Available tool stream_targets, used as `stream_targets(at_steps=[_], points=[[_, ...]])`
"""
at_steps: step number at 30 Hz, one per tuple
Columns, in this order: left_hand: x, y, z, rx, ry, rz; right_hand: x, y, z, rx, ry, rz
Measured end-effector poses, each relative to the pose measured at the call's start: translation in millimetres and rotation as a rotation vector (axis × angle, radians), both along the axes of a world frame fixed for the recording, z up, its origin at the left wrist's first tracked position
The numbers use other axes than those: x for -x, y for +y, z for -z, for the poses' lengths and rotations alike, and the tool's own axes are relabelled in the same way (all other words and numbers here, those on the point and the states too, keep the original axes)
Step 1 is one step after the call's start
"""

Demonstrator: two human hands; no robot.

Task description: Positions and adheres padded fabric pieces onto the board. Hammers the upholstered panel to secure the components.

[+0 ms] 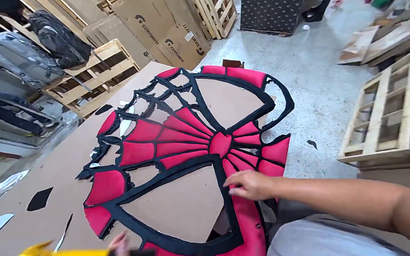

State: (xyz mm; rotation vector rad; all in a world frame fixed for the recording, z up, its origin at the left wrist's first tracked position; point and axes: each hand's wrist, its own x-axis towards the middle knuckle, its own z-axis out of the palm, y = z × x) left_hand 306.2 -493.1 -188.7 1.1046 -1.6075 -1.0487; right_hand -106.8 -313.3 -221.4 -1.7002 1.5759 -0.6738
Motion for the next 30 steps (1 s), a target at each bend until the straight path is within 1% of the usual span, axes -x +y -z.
stream_targets(at_steps=[1,2,3,5,6,7,8,11,13,14,15,16,17,18,19,21,22,24,27,30], points=[[46.9,8.8,5.3,-0.076,0.128,0.128,-15.1,-8.5,-6.3,0.010,-0.058,-0.029],[94.7,20.1,11.7,-0.167,0.241,0.210,-28.0,-16.6,-13.3,-0.007,-0.109,-0.056],[140.1,31.9,18.1,-0.248,0.347,0.259,-37.4,-23.8,-20.2,-0.040,-0.154,-0.062],[213.1,45.9,29.1,-0.328,0.506,0.307,-38.5,-35.9,-28.7,-0.109,-0.224,0.038],[237.2,46.9,31.8,-0.320,0.496,0.337,-28.8,-40.8,-25.9,-0.123,-0.249,0.134],[255.2,45.2,32.0,-0.298,0.420,0.381,-13.6,-44.0,-19.6,-0.121,-0.251,0.209],[269.3,41.7,31.4,-0.270,0.293,0.452,5.0,-45.0,-12.7,-0.104,-0.227,0.237],[302.0,24.3,38.5,-0.221,-0.119,0.695,54.6,-43.5,6.3,-0.071,-0.166,0.248],[317.3,-3.1,46.4,-0.195,-0.299,0.783,78.7,-40.6,21.5,-0.052,-0.106,0.294],[323.9,-24.2,53.1,-0.131,-0.375,0.752,90.1,-38.9,28.6,-0.052,-0.089,0.322],[329.2,-47.4,63.7,-0.045,-0.450,0.675,101.0,-35.5,35.2,-0.067,-0.098,0.357],[335.0,-70.3,77.8,0.036,-0.553,0.586,111.1,-29.2,42.8,-0.082,-0.125,0.400],[345.2,-90.2,86.9,0.092,-0.700,0.533,120.4,-20.4,51.0,-0.087,-0.153,0.446],[358.6,-107.7,97.3,0.125,-0.838,0.504,131.1,-11.3,57.1,-0.101,-0.169,0.489],[371.3,-121.8,110.8,0.162,-0.928,0.494,143.1,-2.5,61.0,-0.124,-0.172,0.524],[385.4,-136.2,137.2,0.237,-1.049,0.518,164.9,15.3,63.5,-0.199,-0.147,0.584],[388.7,-138.0,146.1,0.262,-1.095,0.525,175.4,23.5,65.0,-0.236,-0.129,0.611],[393.0,-132.0,150.3,0.282,-1.127,0.500,196.4,35.0,67.7,-0.311,-0.074,0.663],[396.0,-98.8,144.2,0.325,-0.988,0.466,223.9,33.0,73.0,-0.335,-0.010,0.736],[393.8,-75.0,150.7,0.331,-0.875,0.439,243.9,10.7,73.6,-0.336,-0.090,0.768]])
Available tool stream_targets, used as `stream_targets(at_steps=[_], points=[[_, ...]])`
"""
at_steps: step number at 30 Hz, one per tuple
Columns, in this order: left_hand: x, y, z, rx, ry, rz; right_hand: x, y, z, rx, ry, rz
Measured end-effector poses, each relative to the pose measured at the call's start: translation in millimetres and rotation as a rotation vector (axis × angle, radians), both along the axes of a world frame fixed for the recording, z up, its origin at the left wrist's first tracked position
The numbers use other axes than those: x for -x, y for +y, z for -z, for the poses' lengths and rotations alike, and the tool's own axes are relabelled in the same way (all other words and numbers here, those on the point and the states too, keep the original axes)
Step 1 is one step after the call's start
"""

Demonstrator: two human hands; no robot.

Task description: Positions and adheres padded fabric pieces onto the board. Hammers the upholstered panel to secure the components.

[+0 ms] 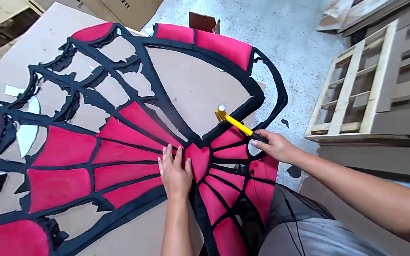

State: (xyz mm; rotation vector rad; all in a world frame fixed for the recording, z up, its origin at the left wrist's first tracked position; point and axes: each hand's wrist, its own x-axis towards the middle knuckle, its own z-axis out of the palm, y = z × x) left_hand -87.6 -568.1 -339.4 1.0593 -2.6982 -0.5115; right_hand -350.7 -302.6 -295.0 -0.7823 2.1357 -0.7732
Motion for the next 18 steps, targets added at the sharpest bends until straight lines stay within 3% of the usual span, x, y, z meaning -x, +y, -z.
stream_targets(at_steps=[4,8,13,18], points=[[-19.6,-54.0,-7.5,-0.033,-0.047,-0.117,2.2,-46.3,-11.4,0.071,-0.008,-0.152],[-24.0,-98.2,-0.8,-0.113,-0.241,-0.033,-31.0,-77.2,-14.6,0.083,0.065,-0.326],[-18.9,-96.3,5.6,-0.128,-0.239,-0.086,-64.8,-82.9,0.1,0.137,-0.041,-0.324],[-6.7,-90.9,-2.1,-0.117,-0.358,-0.117,-66.3,-84.7,-18.7,0.272,-0.136,-0.237]])
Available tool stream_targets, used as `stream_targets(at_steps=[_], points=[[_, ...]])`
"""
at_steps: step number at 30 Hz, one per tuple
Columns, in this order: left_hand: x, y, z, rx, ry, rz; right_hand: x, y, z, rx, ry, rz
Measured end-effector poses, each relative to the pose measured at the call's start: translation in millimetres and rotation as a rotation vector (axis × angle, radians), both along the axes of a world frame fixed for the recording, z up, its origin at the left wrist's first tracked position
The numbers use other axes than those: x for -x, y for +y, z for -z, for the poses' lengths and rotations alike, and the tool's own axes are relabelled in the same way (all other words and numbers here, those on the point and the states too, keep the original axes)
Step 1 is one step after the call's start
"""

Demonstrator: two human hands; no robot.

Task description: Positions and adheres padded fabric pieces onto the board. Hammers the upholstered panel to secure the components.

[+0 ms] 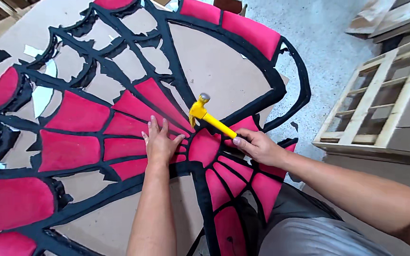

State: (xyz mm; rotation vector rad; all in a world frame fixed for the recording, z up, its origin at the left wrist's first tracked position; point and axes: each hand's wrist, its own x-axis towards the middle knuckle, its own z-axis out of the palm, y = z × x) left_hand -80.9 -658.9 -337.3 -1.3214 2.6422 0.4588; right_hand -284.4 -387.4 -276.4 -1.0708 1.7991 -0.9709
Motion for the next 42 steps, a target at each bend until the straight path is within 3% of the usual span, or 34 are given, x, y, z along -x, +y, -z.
stream_targets(at_steps=[2,6,10,15,17,23,24,26,28,32,34,36,38,39,40,42], points=[[2.7,1.7,-2.0,-0.004,-0.055,-0.013,3.6,-3.8,-9.2,0.028,0.006,0.029],[4.5,4.7,-3.2,-0.002,-0.045,-0.001,14.2,-17.1,-20.0,-0.125,0.164,0.083],[5.6,1.3,-8.6,-0.038,-0.105,0.007,11.2,0.3,-2.5,0.069,0.500,0.158],[-4.3,-2.2,-7.2,-0.022,-0.023,0.046,11.5,-9.7,-12.7,-0.222,0.223,-0.192],[-4.0,-2.0,-3.4,-0.024,-0.006,0.033,-0.3,-16.1,-8.7,-0.105,0.345,-0.162],[-7.0,-4.0,-0.1,-0.047,0.060,0.024,-42.8,-32.3,-12.8,0.262,0.359,-0.067],[-7.3,-4.7,1.2,-0.046,0.061,0.023,-46.1,-33.4,-0.4,0.225,0.419,-0.069],[-8.6,-5.3,5.2,-0.043,0.051,0.023,-45.0,-40.2,23.2,-0.079,0.470,-0.170],[-6.8,-5.5,5.7,-0.033,0.039,0.024,-36.7,-54.4,19.3,-0.221,0.420,-0.155],[-8.6,-7.2,9.0,-0.030,0.063,0.021,-36.5,-60.7,-43.9,0.274,0.399,0.129],[-6.9,-6.8,6.8,-0.030,0.080,0.017,-39.4,-58.7,-47.0,0.368,0.460,0.129],[-7.9,-5.7,3.9,-0.044,0.077,0.011,-43.6,-52.3,-9.6,0.194,0.544,0.009],[-8.7,-4.5,3.6,-0.051,0.054,0.014,-41.0,-57.1,21.7,-0.225,0.495,-0.204],[-8.3,-5.0,3.6,-0.048,0.050,0.017,-38.4,-64.3,20.8,-0.316,0.463,-0.249],[-8.0,-7.8,3.3,-0.044,0.058,0.016,-37.2,-70.3,8.8,-0.281,0.456,-0.237],[-11.1,-6.9,5.4,-0.052,0.082,0.006,-45.4,-68.5,-23.7,-0.020,0.454,-0.097]])
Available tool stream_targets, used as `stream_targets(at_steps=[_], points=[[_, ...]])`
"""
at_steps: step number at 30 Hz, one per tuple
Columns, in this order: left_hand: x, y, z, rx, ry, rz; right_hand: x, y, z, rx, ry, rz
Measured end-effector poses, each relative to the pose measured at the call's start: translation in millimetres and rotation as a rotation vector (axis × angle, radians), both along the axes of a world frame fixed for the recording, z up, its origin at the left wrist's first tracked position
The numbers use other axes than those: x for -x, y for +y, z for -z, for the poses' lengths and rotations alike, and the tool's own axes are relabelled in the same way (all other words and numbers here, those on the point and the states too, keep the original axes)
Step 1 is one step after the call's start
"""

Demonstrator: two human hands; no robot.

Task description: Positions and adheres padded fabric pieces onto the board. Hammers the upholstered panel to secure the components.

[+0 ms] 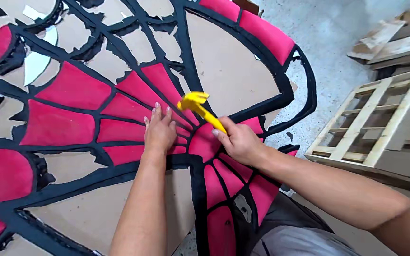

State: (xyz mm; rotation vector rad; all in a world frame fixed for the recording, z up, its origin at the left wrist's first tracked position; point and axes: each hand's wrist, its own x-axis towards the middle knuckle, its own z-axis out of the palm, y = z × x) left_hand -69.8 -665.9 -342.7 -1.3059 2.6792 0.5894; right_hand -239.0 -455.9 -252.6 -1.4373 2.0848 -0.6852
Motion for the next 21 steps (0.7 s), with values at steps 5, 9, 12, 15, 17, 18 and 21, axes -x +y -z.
stream_targets(at_steps=[5,9,12,15,17,18,21], points=[[1.0,-1.1,2.9,0.009,0.021,0.006,-6.0,4.8,16.8,0.079,0.062,-0.003],[-0.6,-7.8,5.6,0.017,0.031,0.017,8.2,-4.4,34.2,-0.281,-0.038,-0.053],[-13.9,-3.4,3.6,-0.069,0.253,-0.050,3.1,0.7,13.4,0.050,-0.104,0.081],[-22.4,32.6,-25.3,-0.187,0.594,-0.278,-4.0,-20.2,9.3,0.142,-0.134,0.098],[-15.8,76.7,-49.9,-0.422,0.834,-0.407,-19.0,-37.3,15.0,0.059,-0.201,0.015],[-8.7,92.5,-58.7,-0.517,0.948,-0.458,-27.5,-45.8,16.6,-0.007,-0.242,-0.074],[-2.4,104.2,-71.4,-0.502,1.120,-0.793,-31.3,-76.1,12.1,-0.238,-0.292,-0.582]])
